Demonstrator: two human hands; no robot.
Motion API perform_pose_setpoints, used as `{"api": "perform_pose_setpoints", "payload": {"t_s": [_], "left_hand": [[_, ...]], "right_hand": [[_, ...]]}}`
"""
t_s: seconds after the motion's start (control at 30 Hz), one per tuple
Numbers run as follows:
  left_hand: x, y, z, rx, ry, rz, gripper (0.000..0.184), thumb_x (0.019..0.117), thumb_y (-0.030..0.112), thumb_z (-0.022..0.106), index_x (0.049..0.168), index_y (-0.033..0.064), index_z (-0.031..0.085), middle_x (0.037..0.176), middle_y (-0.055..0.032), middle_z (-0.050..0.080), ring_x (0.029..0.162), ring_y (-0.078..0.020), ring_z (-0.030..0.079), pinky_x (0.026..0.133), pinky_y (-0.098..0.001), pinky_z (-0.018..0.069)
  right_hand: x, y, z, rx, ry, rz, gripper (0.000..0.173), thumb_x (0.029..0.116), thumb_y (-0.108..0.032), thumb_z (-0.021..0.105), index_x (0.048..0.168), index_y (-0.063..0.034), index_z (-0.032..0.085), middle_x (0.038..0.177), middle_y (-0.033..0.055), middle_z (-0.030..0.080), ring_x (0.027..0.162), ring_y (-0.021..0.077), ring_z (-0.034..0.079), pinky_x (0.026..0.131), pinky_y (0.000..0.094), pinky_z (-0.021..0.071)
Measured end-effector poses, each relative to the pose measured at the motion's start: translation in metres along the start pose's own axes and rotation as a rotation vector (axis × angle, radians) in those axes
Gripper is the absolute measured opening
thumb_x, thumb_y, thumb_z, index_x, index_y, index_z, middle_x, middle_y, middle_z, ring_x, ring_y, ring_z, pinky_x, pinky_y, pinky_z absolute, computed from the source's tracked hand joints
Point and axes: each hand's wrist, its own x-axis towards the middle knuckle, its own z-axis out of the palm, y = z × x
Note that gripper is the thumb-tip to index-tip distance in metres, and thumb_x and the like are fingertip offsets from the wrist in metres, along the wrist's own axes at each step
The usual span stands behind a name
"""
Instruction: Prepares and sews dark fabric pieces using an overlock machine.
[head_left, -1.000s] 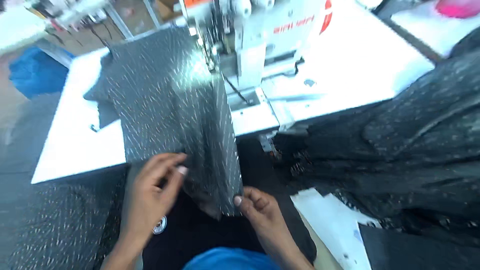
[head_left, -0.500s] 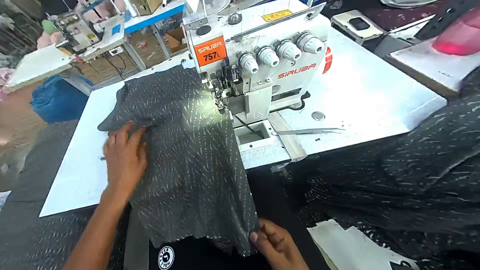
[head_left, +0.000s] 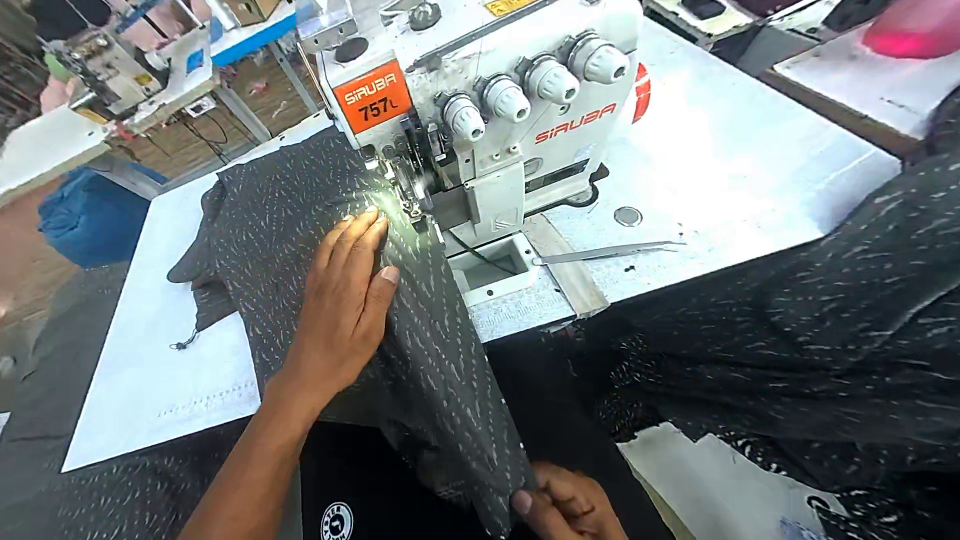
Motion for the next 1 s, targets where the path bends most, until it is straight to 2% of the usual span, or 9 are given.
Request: {"api": "perform_pose_setpoints", "payload": {"t_s": [0.3, 0.37, 0.43, 0.5, 0.57, 0.63, 0.73, 0.87, 1.0], "left_hand": [[0.047, -0.031, -0.013, -0.064, -0.179, -0.056, 0.063, 0.1088, 0.043, 0.028, 0.161, 0.0075, 0.034, 0.170, -0.0076, 0.025, 0.158, -0.0279, 0.016, 0.127, -0.0535, 0.0139], [0.047, -0.033, -0.012, -0.040, -0.153, -0.058, 0.064, 0.1086, 0.045, 0.028, 0.161, 0.0095, 0.034, 0.170, -0.0063, 0.025, 0.158, -0.0270, 0.016, 0.126, -0.0553, 0.0138], [0.036, -0.032, -0.001, 0.064, 0.047, -0.020, 0.059, 0.1088, 0.044, 0.034, 0.154, 0.0071, 0.046, 0.163, -0.0119, 0.037, 0.152, -0.0305, 0.031, 0.123, -0.0567, 0.0247], [0.023, -0.017, -0.002, 0.165, 0.227, 0.040, 0.047, 0.1083, 0.035, 0.045, 0.141, 0.0031, 0.058, 0.147, -0.0175, 0.054, 0.134, -0.0345, 0.052, 0.110, -0.0549, 0.0409], [0.009, 0.008, -0.010, 0.170, 0.214, 0.010, 0.042, 0.1081, 0.030, 0.041, 0.135, 0.0043, 0.062, 0.135, -0.0150, 0.062, 0.121, -0.0335, 0.058, 0.099, -0.0556, 0.0444], [-0.004, 0.023, -0.010, 0.132, 0.102, -0.077, 0.050, 0.1082, 0.037, 0.032, 0.137, 0.0073, 0.061, 0.140, -0.0106, 0.059, 0.127, -0.0316, 0.055, 0.103, -0.0564, 0.0437], [-0.013, 0.025, -0.001, 0.136, 0.057, -0.101, 0.057, 0.1077, 0.042, 0.029, 0.145, 0.0088, 0.055, 0.153, -0.0086, 0.051, 0.141, -0.0308, 0.045, 0.113, -0.0572, 0.0356], [-0.014, 0.020, 0.006, 0.116, 0.017, -0.123, 0.064, 0.1073, 0.048, 0.027, 0.156, 0.0097, 0.044, 0.164, -0.0070, 0.038, 0.154, -0.0290, 0.028, 0.122, -0.0608, 0.0231], [0.011, 0.000, 0.002, 0.092, -0.039, -0.119, 0.065, 0.1077, 0.048, 0.026, 0.159, 0.0094, 0.039, 0.167, -0.0063, 0.033, 0.156, -0.0274, 0.023, 0.123, -0.0623, 0.0192]], "right_hand": [[0.043, -0.003, 0.010, 0.015, 0.030, -0.146, 0.013, 0.1030, -0.016, 0.060, 0.097, -0.0116, 0.070, 0.076, -0.0095, 0.066, 0.067, -0.0070, 0.057, 0.061, 0.0119, 0.0480], [0.044, -0.004, 0.012, 0.020, 0.032, -0.162, 0.013, 0.1033, -0.016, 0.059, 0.097, -0.0114, 0.070, 0.076, -0.0094, 0.066, 0.067, -0.0071, 0.057, 0.061, 0.0118, 0.0480], [0.043, -0.003, 0.011, 0.013, 0.036, -0.159, 0.014, 0.1038, -0.016, 0.058, 0.096, -0.0111, 0.069, 0.075, -0.0089, 0.065, 0.066, -0.0064, 0.056, 0.060, 0.0123, 0.0475], [0.043, -0.002, 0.011, 0.020, 0.048, -0.156, 0.014, 0.1033, -0.014, 0.058, 0.096, -0.0098, 0.069, 0.074, -0.0080, 0.064, 0.064, -0.0056, 0.056, 0.059, 0.0127, 0.0470], [0.042, -0.005, 0.010, 0.016, 0.056, -0.141, 0.014, 0.1032, -0.013, 0.058, 0.096, -0.0093, 0.069, 0.074, -0.0081, 0.064, 0.065, -0.0057, 0.056, 0.060, 0.0127, 0.0469], [0.041, -0.008, 0.010, 0.010, 0.061, -0.127, 0.013, 0.1022, -0.011, 0.059, 0.096, -0.0081, 0.070, 0.076, -0.0071, 0.066, 0.067, -0.0047, 0.058, 0.061, 0.0138, 0.0489], [0.041, -0.013, 0.012, -0.002, 0.064, -0.110, 0.013, 0.1016, -0.008, 0.058, 0.097, -0.0072, 0.070, 0.079, -0.0052, 0.070, 0.070, -0.0026, 0.062, 0.064, 0.0157, 0.0521], [0.046, -0.021, 0.016, 0.080, 0.049, -0.096, 0.016, 0.1046, -0.008, 0.055, 0.103, -0.0049, 0.070, 0.089, 0.0036, 0.077, 0.079, 0.0094, 0.073, 0.072, 0.0261, 0.0616], [0.075, -0.020, 0.021, 0.122, 0.039, -0.184, 0.018, 0.1058, -0.015, 0.055, 0.102, -0.0040, 0.069, 0.085, 0.0059, 0.076, 0.073, 0.0134, 0.074, 0.066, 0.0288, 0.0634]]}}
